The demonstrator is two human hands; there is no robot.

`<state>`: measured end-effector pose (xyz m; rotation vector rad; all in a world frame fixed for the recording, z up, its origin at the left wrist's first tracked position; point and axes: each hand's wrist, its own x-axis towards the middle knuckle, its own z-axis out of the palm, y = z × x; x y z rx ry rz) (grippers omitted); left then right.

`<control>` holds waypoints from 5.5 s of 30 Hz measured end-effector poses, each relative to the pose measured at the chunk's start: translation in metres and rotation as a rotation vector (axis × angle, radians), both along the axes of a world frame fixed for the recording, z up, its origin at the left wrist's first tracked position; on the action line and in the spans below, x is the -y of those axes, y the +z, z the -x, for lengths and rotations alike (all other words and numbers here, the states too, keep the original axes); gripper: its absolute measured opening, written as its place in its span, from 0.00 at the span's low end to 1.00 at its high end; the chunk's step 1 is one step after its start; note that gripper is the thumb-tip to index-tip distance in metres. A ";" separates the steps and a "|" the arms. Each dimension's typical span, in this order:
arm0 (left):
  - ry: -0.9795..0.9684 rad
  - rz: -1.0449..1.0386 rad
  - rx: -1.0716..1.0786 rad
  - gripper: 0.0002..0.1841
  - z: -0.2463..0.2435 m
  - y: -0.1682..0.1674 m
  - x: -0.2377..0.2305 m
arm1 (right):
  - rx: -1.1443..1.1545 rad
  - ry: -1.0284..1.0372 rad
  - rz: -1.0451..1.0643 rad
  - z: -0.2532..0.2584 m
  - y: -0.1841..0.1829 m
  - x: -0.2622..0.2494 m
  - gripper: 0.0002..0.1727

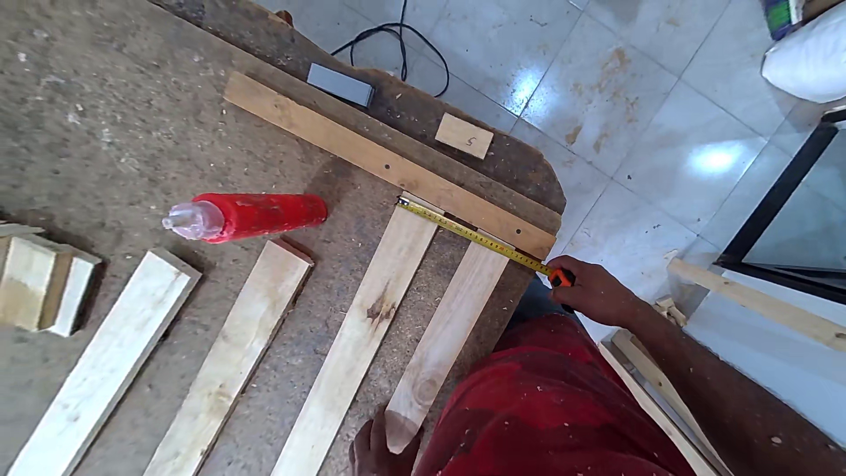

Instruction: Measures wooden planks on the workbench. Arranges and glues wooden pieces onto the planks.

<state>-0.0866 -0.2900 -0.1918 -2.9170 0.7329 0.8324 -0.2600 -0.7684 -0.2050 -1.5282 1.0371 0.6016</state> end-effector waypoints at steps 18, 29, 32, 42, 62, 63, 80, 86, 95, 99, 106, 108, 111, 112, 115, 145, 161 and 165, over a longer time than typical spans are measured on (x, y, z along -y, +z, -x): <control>0.057 -0.060 -0.042 0.51 -0.002 0.007 0.010 | 0.003 -0.025 -0.006 0.000 -0.005 -0.002 0.27; -0.125 0.086 0.037 0.58 -0.011 -0.005 0.075 | -0.004 -0.043 -0.014 0.004 -0.006 -0.004 0.28; -0.251 0.207 0.111 0.60 -0.014 -0.027 0.144 | 0.004 -0.042 -0.013 0.003 -0.007 -0.004 0.28; -0.272 0.276 0.203 0.54 -0.013 -0.060 0.223 | 0.007 -0.041 0.000 0.004 -0.006 -0.004 0.27; -0.296 0.293 0.220 0.54 -0.017 -0.065 0.218 | 0.014 -0.031 0.010 0.004 -0.008 -0.002 0.26; -0.299 0.297 0.223 0.54 -0.017 -0.065 0.218 | 0.011 -0.030 0.013 0.003 -0.009 -0.002 0.26; -0.198 0.358 0.164 0.53 -0.057 -0.033 0.213 | -0.019 -0.064 -0.064 0.001 -0.008 0.000 0.26; -0.080 0.203 0.268 0.57 -0.120 -0.029 0.141 | -0.012 -0.057 -0.064 0.002 -0.007 0.000 0.27; -0.042 -0.088 0.139 0.59 -0.130 -0.020 -0.012 | -0.022 -0.047 -0.052 0.001 -0.007 0.001 0.27; -0.070 -0.006 0.177 0.55 -0.133 -0.024 -0.014 | -0.027 -0.067 -0.068 0.001 -0.007 -0.002 0.26; -0.083 0.029 0.217 0.55 -0.140 -0.030 -0.017 | -0.020 -0.073 -0.070 0.003 -0.007 -0.002 0.26; -0.093 0.018 0.215 0.56 -0.142 -0.030 -0.018 | -0.028 -0.067 -0.061 0.002 -0.007 -0.001 0.26; -0.103 0.031 0.197 0.56 -0.139 -0.033 -0.022 | -0.030 -0.051 -0.041 0.003 -0.007 -0.001 0.27; -0.110 0.032 0.200 0.56 -0.138 -0.034 -0.025 | -0.030 -0.047 -0.037 0.003 -0.007 -0.001 0.27; -0.103 0.033 0.201 0.57 -0.136 -0.035 -0.027 | -0.028 -0.049 -0.031 0.003 -0.006 -0.002 0.27; -0.015 -0.005 0.169 0.55 -0.136 -0.030 -0.016 | -0.009 -0.066 -0.060 0.004 -0.012 -0.003 0.28; -0.032 0.029 0.172 0.55 -0.140 -0.031 -0.016 | -0.013 -0.061 -0.050 0.004 -0.011 -0.005 0.27; -0.029 0.027 0.176 0.55 -0.140 -0.033 -0.017 | -0.018 -0.062 -0.052 0.004 -0.010 -0.004 0.26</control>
